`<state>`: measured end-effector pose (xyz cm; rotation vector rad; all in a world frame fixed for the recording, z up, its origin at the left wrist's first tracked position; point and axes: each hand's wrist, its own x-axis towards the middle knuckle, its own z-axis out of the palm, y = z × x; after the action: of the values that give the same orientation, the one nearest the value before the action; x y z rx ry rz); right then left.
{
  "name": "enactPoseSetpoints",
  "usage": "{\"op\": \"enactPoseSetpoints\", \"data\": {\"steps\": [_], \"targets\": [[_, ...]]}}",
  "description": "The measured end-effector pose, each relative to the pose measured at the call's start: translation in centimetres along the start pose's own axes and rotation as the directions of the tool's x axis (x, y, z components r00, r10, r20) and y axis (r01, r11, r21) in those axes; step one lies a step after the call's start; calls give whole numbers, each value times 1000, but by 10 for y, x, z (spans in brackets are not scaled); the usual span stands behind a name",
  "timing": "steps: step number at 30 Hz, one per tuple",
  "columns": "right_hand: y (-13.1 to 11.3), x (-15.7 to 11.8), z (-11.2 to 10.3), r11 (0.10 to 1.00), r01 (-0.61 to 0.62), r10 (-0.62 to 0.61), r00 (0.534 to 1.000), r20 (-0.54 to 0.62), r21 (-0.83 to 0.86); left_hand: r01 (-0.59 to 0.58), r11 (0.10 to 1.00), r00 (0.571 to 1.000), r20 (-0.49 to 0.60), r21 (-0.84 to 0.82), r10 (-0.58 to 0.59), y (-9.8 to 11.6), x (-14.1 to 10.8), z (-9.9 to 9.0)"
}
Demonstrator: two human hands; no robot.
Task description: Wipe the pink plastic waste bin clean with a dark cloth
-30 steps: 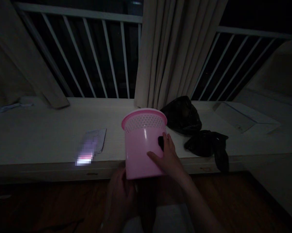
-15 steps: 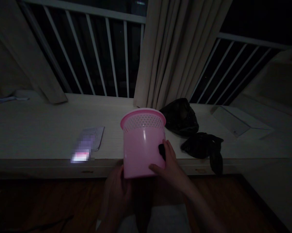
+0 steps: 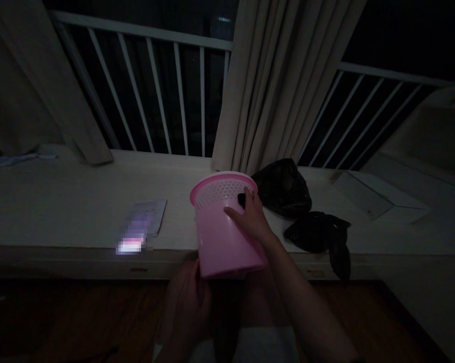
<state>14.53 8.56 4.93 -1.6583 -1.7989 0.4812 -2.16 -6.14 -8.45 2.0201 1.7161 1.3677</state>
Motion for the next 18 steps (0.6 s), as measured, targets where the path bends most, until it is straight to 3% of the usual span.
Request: {"op": "enactPoseSetpoints", "data": {"steps": [3,7,12,18], "targets": [[-7,1,4,999,-22,21,999,-29,-25,-13,1000,1000,21,18,13,0,-1,-1],[-4,-18,7,1000,-23,23,1000,-2,0,-29,999,999,-27,17,29,-6,-4,0],[14,-47,4,996,-59,54,996,75,64,-29,999,999,-33,35,30,-13,-6,1],[36,-59,-1,976,-105,91,993,80,193,-169,979,986,9,114,169,-6,-2,0]]}}
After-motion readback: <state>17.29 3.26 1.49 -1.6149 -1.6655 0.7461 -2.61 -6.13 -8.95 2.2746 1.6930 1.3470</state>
